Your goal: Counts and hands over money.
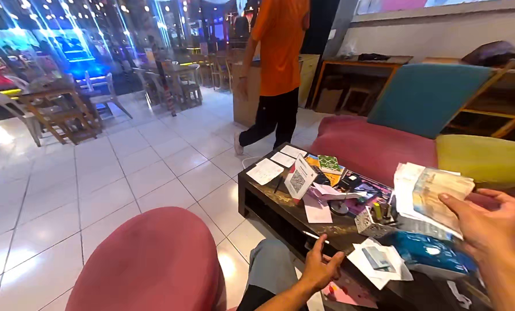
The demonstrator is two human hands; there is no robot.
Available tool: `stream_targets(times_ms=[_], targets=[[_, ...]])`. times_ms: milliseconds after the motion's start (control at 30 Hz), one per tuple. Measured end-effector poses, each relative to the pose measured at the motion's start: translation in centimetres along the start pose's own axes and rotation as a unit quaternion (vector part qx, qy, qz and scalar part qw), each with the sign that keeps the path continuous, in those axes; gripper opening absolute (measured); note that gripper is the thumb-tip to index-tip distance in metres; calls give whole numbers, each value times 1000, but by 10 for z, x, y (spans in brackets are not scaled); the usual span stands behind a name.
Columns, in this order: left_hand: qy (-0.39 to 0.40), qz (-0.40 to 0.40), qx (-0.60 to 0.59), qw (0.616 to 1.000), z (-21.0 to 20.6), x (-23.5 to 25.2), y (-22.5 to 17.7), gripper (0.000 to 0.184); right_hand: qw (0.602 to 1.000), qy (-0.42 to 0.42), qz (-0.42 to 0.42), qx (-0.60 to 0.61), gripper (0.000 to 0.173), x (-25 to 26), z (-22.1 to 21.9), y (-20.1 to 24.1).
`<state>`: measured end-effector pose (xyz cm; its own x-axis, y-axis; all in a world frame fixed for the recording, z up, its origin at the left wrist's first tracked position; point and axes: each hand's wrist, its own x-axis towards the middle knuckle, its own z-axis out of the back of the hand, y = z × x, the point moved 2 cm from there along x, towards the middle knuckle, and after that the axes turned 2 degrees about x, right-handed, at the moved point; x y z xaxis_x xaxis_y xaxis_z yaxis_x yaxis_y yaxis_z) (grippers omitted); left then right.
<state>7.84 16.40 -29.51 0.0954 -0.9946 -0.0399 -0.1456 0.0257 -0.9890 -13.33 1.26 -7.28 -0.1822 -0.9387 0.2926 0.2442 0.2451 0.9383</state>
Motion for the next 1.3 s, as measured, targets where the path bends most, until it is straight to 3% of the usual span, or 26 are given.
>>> stream_targets(times_ms=[133,233,467,833,1300], targets=[[20,35,-1,999,-1,3,3,73,999,-35,16,-22,68,27,-12,19],[23,46,0,999,1,5,2,72,998,-56,-5,-17,73,33,-24,31],[64,56,31,996,-7,13,16,68,996,-85,-19,-3,78,59,-20,17],[179,58,181,965,-12,21,41,67,992,-111,-51,19,78,93,-26,11],[221,73,222,947,-7,24,47,62,986,-140,-85,31,77,129,-38,0]])
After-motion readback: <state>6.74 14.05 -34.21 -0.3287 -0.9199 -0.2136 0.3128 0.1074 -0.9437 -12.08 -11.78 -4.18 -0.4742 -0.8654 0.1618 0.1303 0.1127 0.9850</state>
